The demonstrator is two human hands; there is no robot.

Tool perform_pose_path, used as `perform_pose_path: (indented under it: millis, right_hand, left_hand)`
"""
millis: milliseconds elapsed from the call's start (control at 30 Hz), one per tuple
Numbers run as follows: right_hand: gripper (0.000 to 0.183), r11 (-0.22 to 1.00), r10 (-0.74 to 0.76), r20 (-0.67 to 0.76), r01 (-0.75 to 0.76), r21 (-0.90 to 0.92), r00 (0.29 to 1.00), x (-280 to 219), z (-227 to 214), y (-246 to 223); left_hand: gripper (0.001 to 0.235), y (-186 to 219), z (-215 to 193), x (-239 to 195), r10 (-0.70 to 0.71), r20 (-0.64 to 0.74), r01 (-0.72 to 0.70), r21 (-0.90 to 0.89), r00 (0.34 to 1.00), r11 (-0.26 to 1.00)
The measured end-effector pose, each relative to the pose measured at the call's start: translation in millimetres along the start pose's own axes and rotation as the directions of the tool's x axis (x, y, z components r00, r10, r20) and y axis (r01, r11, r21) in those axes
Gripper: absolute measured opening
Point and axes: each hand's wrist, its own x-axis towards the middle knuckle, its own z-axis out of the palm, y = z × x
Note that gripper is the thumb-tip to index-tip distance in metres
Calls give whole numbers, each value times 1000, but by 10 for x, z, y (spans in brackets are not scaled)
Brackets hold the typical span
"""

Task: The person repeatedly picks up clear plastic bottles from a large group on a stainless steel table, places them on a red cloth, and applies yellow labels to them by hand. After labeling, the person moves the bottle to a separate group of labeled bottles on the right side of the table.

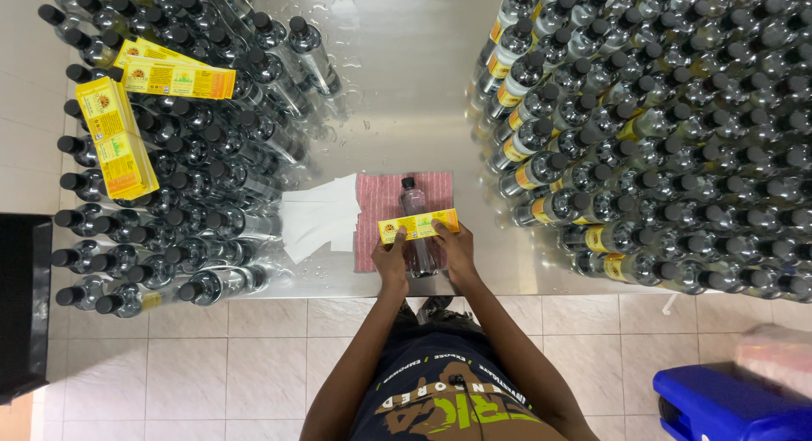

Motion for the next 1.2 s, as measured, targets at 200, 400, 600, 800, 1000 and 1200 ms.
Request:
perform_pose_path:
  millis: [200, 400, 600, 800, 1000, 1200]
  right_hand:
    - [61, 998, 3, -34, -4, -55, 999, -65, 55, -68]
    - [59, 993, -38, -53, 32, -110, 998, -246, 110, -192]
    - [157, 895, -21, 114, 70, -441, 993, -552, -119, 47]
    - [146, 919, -123, 108, 154, -362, 987, -702, -186, -77]
    - [118, 976, -209, 367, 214, 28, 906, -1096, -450, -556]
    - [120, 983, -185, 656, 134, 128, 732, -1406, -398, -766]
  left_hand:
    - [26, -94, 32, 74, 23, -24, -23, 13, 999, 1000]
    - [26, -179, 75, 136, 16, -31, -15, 21, 999, 1000]
    - [30, -177, 17, 78, -1, -20, 0, -41, 1000, 999]
    - [38, 304, 11, -460, 43, 38, -37, -148, 998, 988]
    - [54, 1427, -187, -1061, 215, 164, -197, -119, 963, 973]
    - [77, 1708, -88, -522, 467, 642, -95, -525, 608, 846]
